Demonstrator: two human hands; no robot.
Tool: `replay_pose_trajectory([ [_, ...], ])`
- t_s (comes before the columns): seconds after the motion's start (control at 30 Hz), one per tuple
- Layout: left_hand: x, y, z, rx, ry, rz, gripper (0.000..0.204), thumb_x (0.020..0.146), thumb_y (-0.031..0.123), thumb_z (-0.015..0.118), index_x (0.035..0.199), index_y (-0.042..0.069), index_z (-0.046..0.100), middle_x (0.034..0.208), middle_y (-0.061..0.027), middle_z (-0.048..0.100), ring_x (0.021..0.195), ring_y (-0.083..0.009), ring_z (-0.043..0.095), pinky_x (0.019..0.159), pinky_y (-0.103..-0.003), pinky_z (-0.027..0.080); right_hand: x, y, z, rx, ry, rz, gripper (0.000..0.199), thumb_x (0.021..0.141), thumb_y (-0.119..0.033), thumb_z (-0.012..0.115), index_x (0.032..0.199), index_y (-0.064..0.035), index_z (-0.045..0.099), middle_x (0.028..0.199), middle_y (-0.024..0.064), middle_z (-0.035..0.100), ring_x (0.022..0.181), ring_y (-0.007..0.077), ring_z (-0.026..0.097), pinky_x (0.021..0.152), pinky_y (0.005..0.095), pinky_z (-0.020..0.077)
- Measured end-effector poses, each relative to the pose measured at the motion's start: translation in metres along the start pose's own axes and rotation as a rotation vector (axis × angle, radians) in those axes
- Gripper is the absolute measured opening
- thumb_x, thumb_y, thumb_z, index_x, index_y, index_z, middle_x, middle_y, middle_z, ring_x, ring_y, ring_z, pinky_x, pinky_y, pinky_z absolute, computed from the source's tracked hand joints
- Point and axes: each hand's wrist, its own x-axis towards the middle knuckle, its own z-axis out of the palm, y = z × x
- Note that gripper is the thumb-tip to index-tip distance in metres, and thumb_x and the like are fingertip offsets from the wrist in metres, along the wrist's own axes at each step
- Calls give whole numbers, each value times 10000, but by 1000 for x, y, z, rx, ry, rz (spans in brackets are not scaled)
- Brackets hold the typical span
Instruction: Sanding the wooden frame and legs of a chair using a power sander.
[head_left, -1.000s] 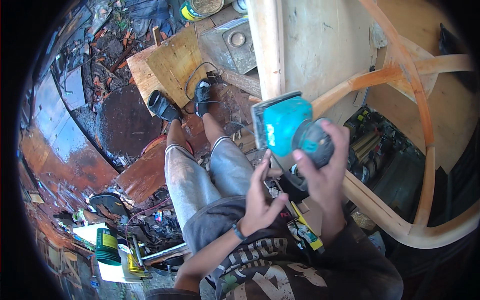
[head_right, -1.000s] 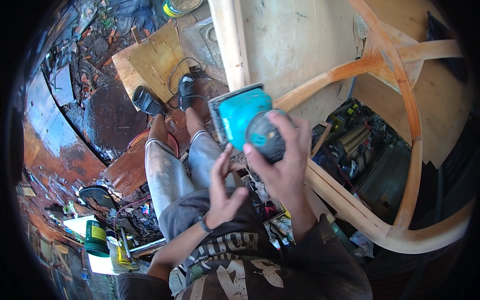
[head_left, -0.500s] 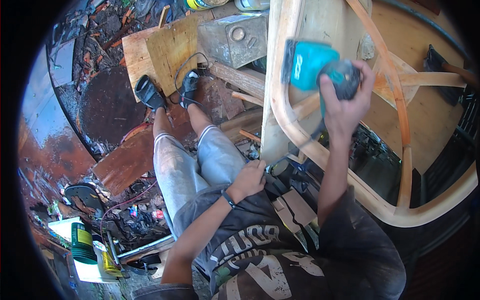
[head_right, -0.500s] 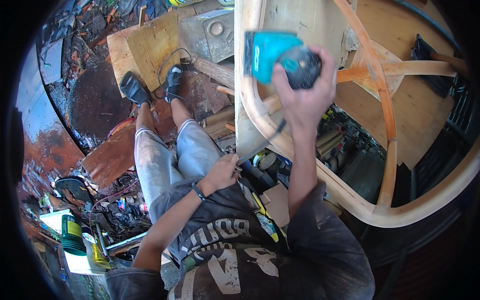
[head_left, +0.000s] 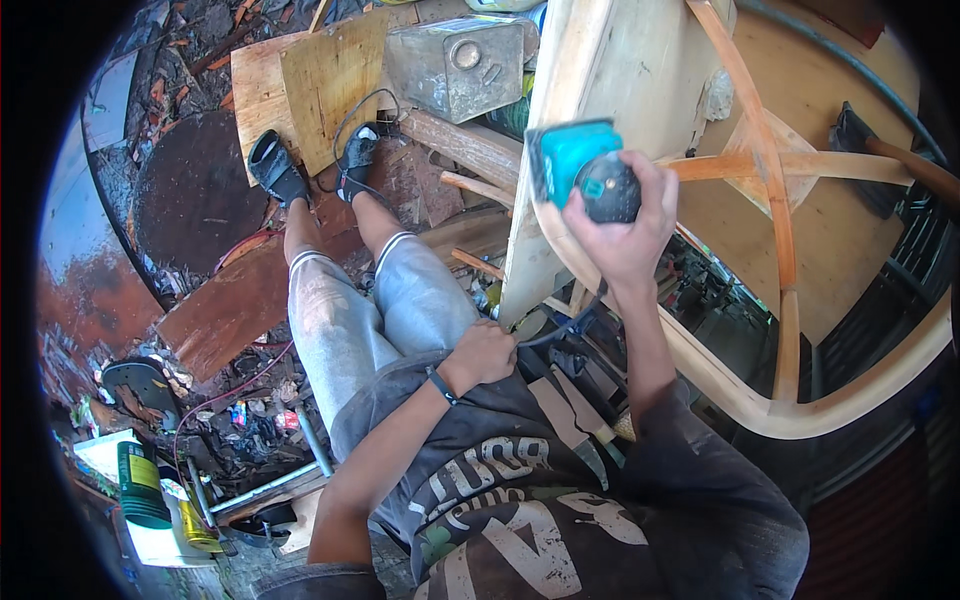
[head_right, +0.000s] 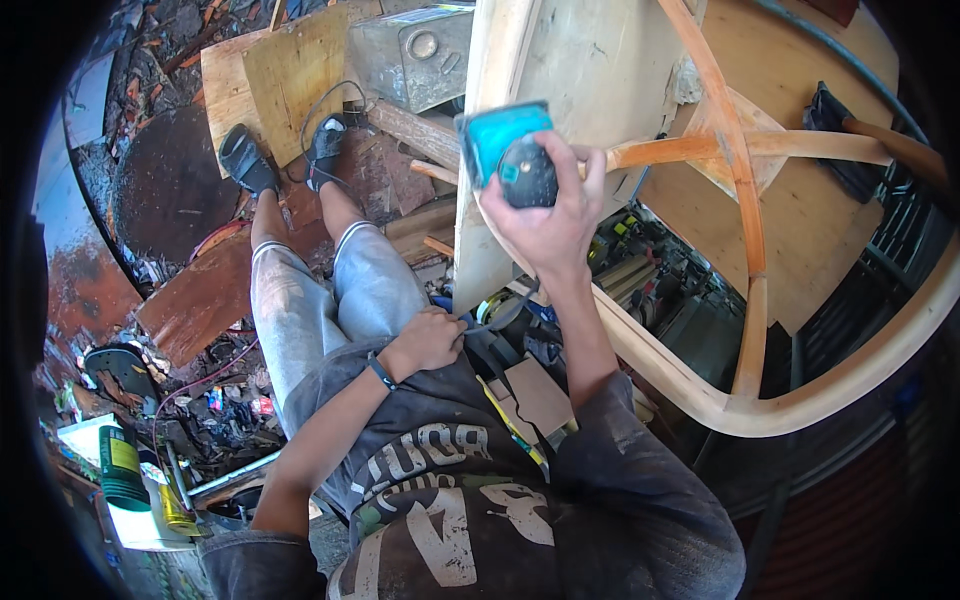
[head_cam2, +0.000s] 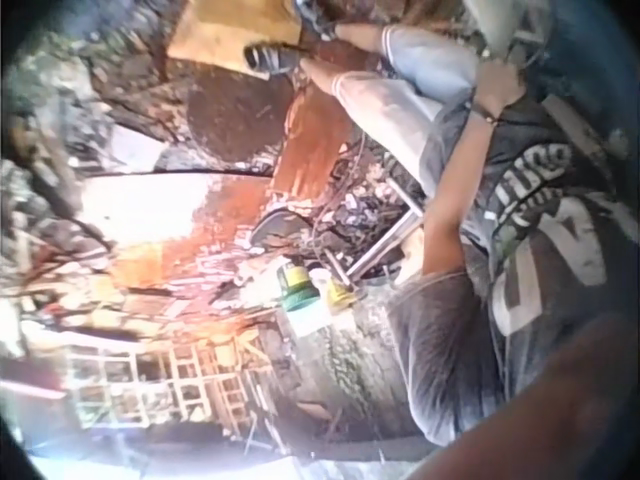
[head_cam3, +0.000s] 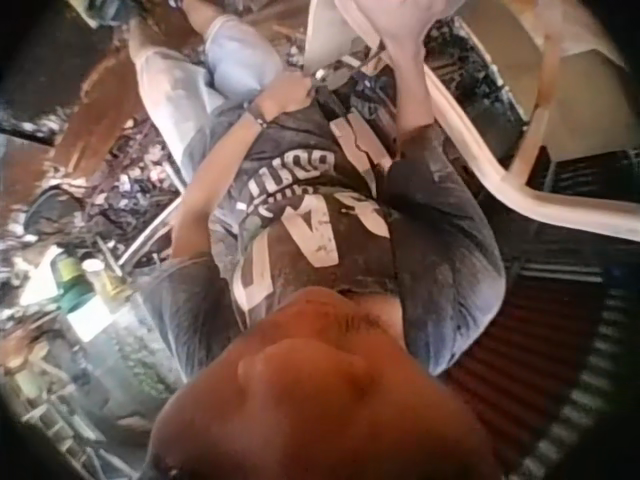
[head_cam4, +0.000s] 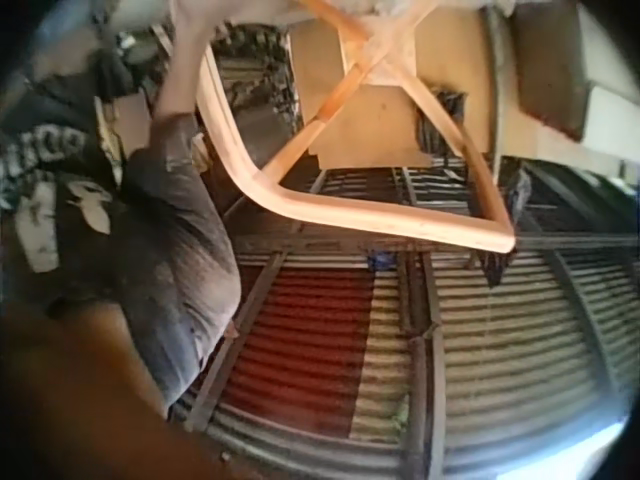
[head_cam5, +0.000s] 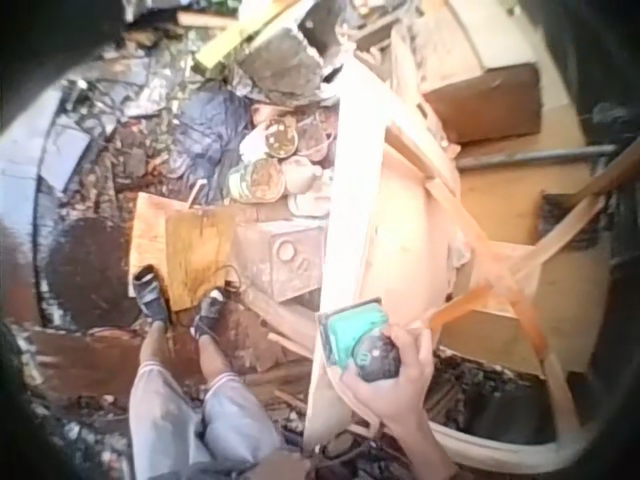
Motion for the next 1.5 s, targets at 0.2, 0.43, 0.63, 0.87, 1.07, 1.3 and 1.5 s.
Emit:
replay_pose_trajectory([
  [0.2, 1, -2, -4, -292, 427, 30, 144, 824, 108, 612, 939, 21, 616, 933, -171, 679, 939, -364, 654, 870, -472, 504, 60, 8, 14, 101, 237, -5, 579, 675, -211, 849, 1191, -110, 608, 967, 134, 572, 878, 284, 589, 784, 399, 515],
  [0.43, -6, -7, -6, -41, 200, 38, 213, 785, 129, 626, 973, 43, 679, 921, -149, 701, 986, -320, 648, 944, -426, 463, 8, 5, -1, -19, 46, 5, 594, 683, -199, 860, 1201, -88, 590, 985, 140, 535, 901, 291, 561, 811, 417, 486],
  [0.63, -2, -8, -6, 42, 212, -1, 195, 751, 190, 648, 880, 78, 743, 867, -150, 721, 941, -311, 669, 898, -427, 489, 2, 12, -4, -29, 33, -160, 585, 694, -157, 862, 1192, -60, 570, 1033, 128, 556, 893, 252, 571, 799, 388, 497],
  [0.87, -6, -13, -12, -309, 476, 28, 190, 734, 157, 668, 885, 48, 703, 887, -159, 686, 928, -354, 654, 904, -449, 492, 51, 39, 2, 450, 132, 278, 559, 806, -117, 817, 1250, -35, 487, 1080, 58, 541, 950, 139, 572, 822, 285, 508],
  [1.07, -10, -15, -12, -18, 229, 7, 243, 756, 127, 630, 971, 44, 706, 873, -172, 692, 937, -361, 660, 921, -456, 490, -11, 46, -5, 280, 12, 361, 643, 765, -153, 833, 1274, -40, 455, 1110, 74, 532, 1007, 156, 540, 894, 316, 473],
  [1.3, -7, -8, -22, -215, 303, -65, 167, 758, 93, 623, 916, 43, 644, 879, -185, 686, 906, -388, 663, 825, -487, 520, 31, 55, 3, 487, 188, 363, 596, 805, -113, 803, 1275, -47, 442, 1115, 74, 529, 970, 149, 554, 857, 301, 488],
  [1.5, -9, -14, -18, -265, 268, -53, 162, 758, 73, 606, 914, 34, 625, 878, -195, 686, 894, -399, 663, 806, -500, 527, 16, 52, -1, 499, 83, 342, 570, 809, -125, 799, 1258, -49, 456, 1103, 58, 526, 986, 145, 554, 861, 308, 486],
])
